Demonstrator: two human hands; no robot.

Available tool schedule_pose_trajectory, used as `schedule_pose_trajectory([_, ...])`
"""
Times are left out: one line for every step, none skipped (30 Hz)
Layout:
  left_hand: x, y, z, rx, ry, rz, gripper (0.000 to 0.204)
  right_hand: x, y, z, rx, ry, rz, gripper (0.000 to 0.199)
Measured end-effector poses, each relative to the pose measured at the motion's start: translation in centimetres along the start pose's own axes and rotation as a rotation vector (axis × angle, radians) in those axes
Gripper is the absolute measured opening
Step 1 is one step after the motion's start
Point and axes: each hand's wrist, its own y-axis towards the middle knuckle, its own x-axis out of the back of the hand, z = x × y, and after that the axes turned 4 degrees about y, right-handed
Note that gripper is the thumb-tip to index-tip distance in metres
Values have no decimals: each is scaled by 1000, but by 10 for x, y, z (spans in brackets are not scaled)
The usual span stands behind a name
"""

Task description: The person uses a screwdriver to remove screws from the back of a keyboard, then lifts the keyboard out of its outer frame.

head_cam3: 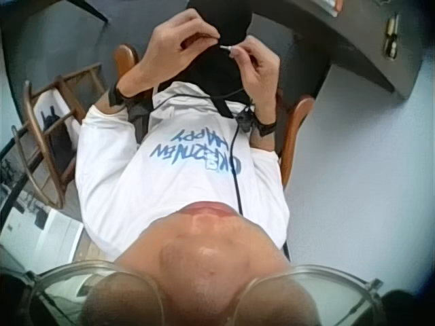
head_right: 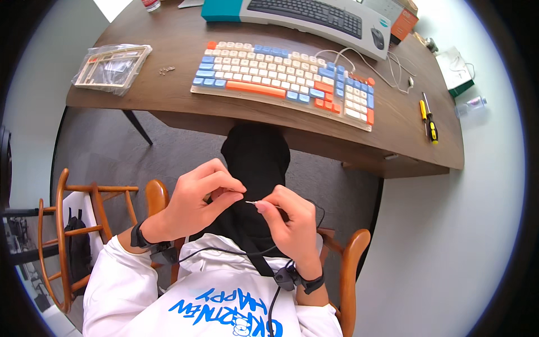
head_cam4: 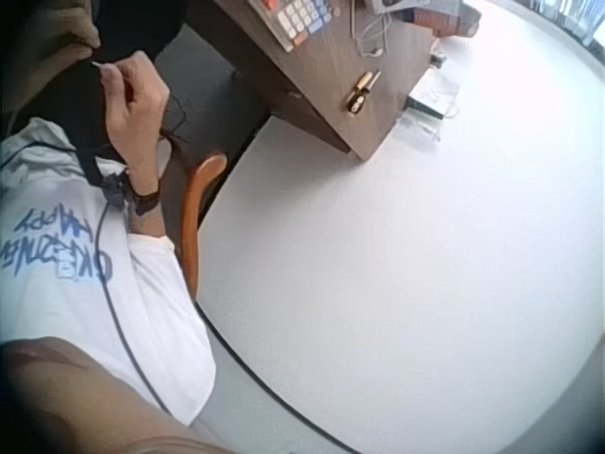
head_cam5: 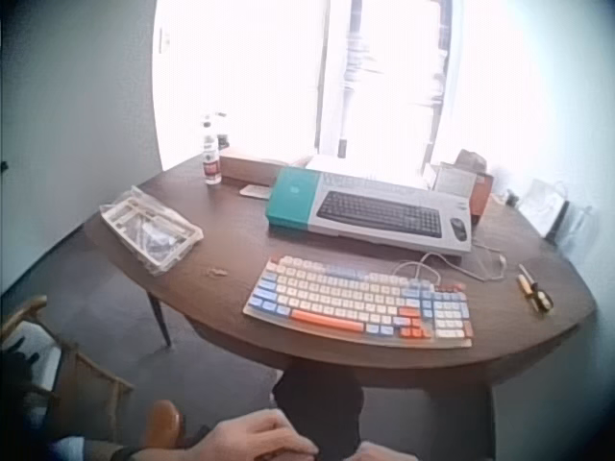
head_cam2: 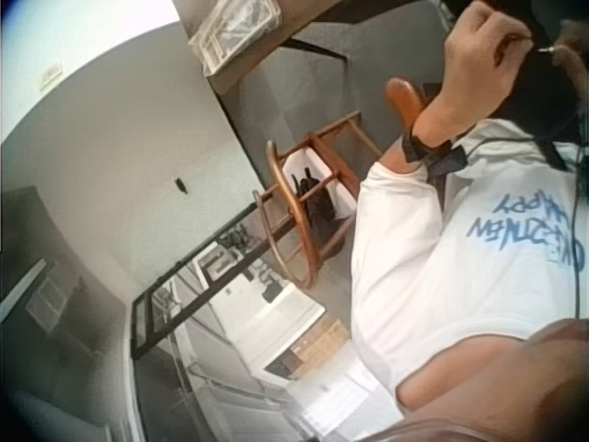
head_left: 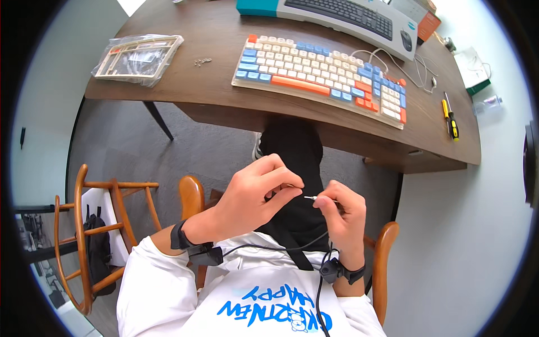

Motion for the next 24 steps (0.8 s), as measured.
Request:
schedule_pose_trajectory([1, 1, 3, -15, -39, -39, 10, 1, -1, 0, 4, 6, 10, 10])
schedule_pose_trajectory([3, 3, 7, -23, -37, -43, 17, 2, -1, -1, -4, -3, 0, 10])
schedule_pose_trajectory([7, 4, 10, -19, -28, -48, 17, 3, -2, -1, -13, -13, -10, 10])
schedule_pose_trajectory([10, 6, 13, -13, -20, -69, 17, 2, -2, -2, -17, -8, -19, 10])
schedule_pose_trajectory([15, 9, 16, -9, -13, -88, 17, 2, -2, -3, -13, -5, -14, 10])
schedule_pose_trajectory([22, 12, 20, -10, 21, -103, 16, 2, -3, -5, -23, -16, -18, 10])
schedule_pose_trajectory([31, 16, 25, -10, 22, -104, 16, 2, -2, -7, -34, -29, -23, 10])
schedule_pose_trajectory([41, 20, 30, 23, 51, -119, 14, 1, -2, -8, -44, -36, -17, 11])
schedule_pose_trajectory([51, 22, 31, 54, 100, -141, 12, 2, -2, -8, -29, -23, -7, 11])
schedule_pose_trajectory([62, 26, 33, 71, 169, -185, 11, 2, -1, -9, -29, 0, -4, 12])
schedule_pose_trajectory([74, 32, 42, 86, 223, -220, 10, 0, 1, -10, -40, 13, -9, 12])
schedule_pose_trajectory([85, 40, 55, 94, 248, -295, 10, 0, 2, -11, -40, 15, -11, 12])
schedule_pose_trajectory([96, 47, 72, 101, 273, -370, 10, -1, 2, -12, -50, 5, -12, 12])
schedule_pose_trajectory([110, 54, 86, 143, 324, -408, 10, -2, 3, -12, -59, -3, -10, 13])
schedule_pose_trajectory([124, 60, 98, 185, 376, -445, 10, -3, 3, -13, -58, 2, -8, 13])
schedule_pose_trajectory([138, 65, 115, 173, 481, -470, 9, -5, 4, -14, -41, 20, -10, 17])
schedule_pose_trajectory([149, 67, 134, 163, 581, -496, 8, -6, 3, -16, -25, 32, -10, 22])
schedule_pose_trajectory([156, 70, 143, 209, 641, -497, 8, -6, 3, -16, -26, 33, -8, 22])
schedule_pose_trajectory([164, 70, 157, 212, 643, -498, 8, -5, 3, -16, -54, 21, -3, 18])
schedule_pose_trajectory([171, 67, 172, 203, 766, -481, 7, -6, 3, -17, -81, 15, 6, 14])
schedule_pose_trajectory([173, 69, 183, 188, 881, -459, 7, -5, 2, -18, -81, 15, 5, 14])
schedule_pose_trajectory([174, 70, 192, 188, 881, -459, 7, -6, 2, -19, -72, 9, 2, 15])
schedule_pose_trajectory([173, 71, 196, 169, 909, -468, 7, -5, 1, -19, -64, 3, -1, 16])
schedule_pose_trajectory([174, 72, 199, 151, 937, -477, 7, -5, 1, -21, -64, 4, 0, 16])
